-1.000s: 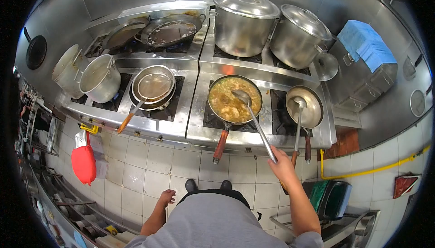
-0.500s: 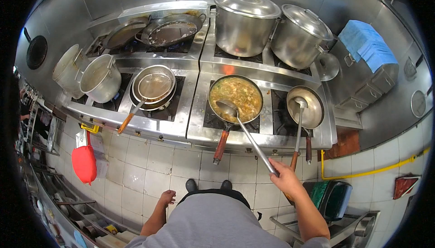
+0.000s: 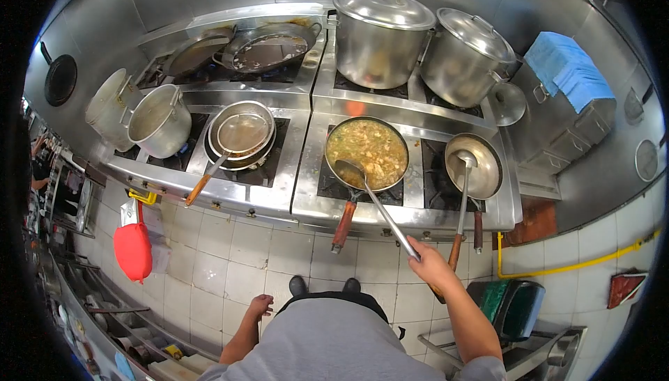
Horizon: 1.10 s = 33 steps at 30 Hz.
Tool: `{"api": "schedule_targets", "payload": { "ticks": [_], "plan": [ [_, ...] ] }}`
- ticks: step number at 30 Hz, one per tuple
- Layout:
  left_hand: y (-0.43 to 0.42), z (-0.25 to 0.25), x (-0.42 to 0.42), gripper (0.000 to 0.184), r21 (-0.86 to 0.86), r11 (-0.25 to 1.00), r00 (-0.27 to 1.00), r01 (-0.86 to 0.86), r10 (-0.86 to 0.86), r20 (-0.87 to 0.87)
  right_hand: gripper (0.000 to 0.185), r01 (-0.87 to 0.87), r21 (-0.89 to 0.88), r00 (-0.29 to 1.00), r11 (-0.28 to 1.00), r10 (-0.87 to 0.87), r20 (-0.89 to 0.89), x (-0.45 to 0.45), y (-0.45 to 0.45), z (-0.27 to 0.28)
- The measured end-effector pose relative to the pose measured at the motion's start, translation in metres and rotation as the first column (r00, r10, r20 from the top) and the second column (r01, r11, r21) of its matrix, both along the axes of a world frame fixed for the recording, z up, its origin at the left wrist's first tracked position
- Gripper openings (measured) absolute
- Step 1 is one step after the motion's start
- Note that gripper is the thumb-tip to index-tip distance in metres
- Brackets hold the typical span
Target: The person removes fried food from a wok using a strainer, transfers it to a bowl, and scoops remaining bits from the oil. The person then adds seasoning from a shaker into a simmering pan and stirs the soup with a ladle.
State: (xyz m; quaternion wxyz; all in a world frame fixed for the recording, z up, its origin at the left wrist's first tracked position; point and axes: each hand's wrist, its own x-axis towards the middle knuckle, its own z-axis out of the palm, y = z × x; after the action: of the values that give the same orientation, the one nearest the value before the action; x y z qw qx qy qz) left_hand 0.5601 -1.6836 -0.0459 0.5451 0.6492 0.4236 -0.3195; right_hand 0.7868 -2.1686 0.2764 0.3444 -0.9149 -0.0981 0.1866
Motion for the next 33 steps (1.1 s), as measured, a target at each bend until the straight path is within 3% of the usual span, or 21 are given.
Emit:
{"api": "schedule_targets", "payload": {
  "ticks": [12,21,25,27,31,33],
  "plan": [
    [-0.003,0.003,-0.004,0.031,0.019,0.998,0.997,-0.068,0.067,0.028,0.055,-0.008,-0.099,0.987,0.995,0.024,0.159,0.019,0.009,-0.015],
    [-0.002,0.004,-0.001,0.032,0.003,0.997,0.996,-0.075,0.075,0.046,0.055,0.056,-0.059,0.965,0.997,-0.039,0.259,0.037,0.019,-0.026],
    [-0.001,0.000,-0.004,0.033,0.015,0.997,0.997,-0.072,0.071,0.038,0.055,0.127,-0.115,0.991,0.985,-0.121,0.064,0.047,0.022,-0.016],
    [0.000,-0.001,-0.005,0.033,0.019,0.997,0.997,-0.072,0.072,0.033,0.054,0.091,-0.103,0.948,0.991,-0.055,0.312,0.055,0.013,-0.039],
    [0.001,0.002,-0.003,0.033,0.019,0.997,0.997,-0.069,0.068,0.045,0.053,0.123,-0.084,0.952,0.989,-0.094,0.292,0.067,0.013,-0.040],
    [0.001,0.004,-0.002,0.033,0.018,0.997,0.996,-0.073,0.072,0.051,0.055,0.151,-0.089,0.976,0.985,-0.134,0.170,0.072,0.015,-0.034]
  ]
}}
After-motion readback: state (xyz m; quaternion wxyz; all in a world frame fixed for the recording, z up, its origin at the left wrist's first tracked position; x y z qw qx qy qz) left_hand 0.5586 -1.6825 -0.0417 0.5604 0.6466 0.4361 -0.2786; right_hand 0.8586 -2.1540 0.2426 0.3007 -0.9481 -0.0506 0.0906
